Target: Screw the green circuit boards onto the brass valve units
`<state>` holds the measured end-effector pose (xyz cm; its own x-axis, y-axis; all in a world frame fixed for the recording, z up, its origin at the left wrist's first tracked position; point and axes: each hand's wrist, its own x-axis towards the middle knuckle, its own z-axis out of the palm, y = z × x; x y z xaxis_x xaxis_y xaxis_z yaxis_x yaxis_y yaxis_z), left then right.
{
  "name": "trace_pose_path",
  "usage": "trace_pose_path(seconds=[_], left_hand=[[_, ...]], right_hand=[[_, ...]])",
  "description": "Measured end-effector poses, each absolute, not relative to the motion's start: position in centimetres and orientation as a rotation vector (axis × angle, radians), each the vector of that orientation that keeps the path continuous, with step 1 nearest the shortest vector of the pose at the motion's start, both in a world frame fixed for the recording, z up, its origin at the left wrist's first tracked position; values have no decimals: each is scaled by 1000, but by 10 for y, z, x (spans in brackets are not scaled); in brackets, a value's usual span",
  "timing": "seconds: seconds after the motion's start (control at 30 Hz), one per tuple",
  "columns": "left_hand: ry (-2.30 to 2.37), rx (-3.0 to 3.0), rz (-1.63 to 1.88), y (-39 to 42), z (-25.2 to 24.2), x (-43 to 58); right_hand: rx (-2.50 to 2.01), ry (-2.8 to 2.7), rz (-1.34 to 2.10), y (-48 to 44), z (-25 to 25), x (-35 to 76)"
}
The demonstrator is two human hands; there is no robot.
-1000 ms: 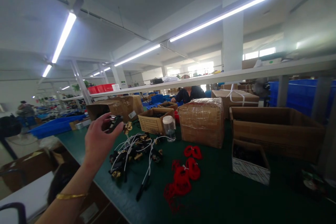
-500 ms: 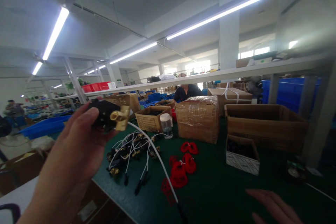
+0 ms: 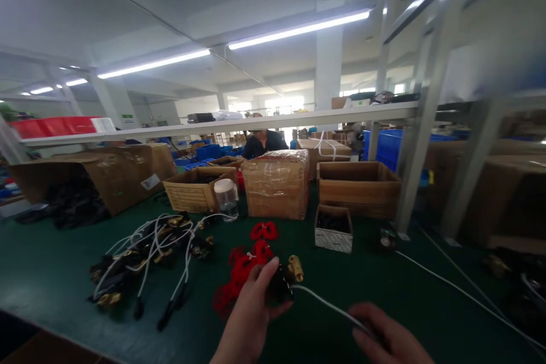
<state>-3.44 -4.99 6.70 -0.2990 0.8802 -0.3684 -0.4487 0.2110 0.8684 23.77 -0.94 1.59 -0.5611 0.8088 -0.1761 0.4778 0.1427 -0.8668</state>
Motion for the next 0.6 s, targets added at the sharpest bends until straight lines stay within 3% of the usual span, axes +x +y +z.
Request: trace_pose_path(seconds=[0.1,0.2,0.37,0.6], left_hand=[[1580,661,1198,-28,37,-18],[1806,903,1025,-12,21,5],[2016,1383,767,-9,19,28],[1879,1555,621,-20,9,18]], right_hand=[[-1409,-2199,801,8,25,264],[-1544,-2291,444,23,26,258],[-1630,-2426,209,41,18,241],[-1710,-2447,171,61,4,246]])
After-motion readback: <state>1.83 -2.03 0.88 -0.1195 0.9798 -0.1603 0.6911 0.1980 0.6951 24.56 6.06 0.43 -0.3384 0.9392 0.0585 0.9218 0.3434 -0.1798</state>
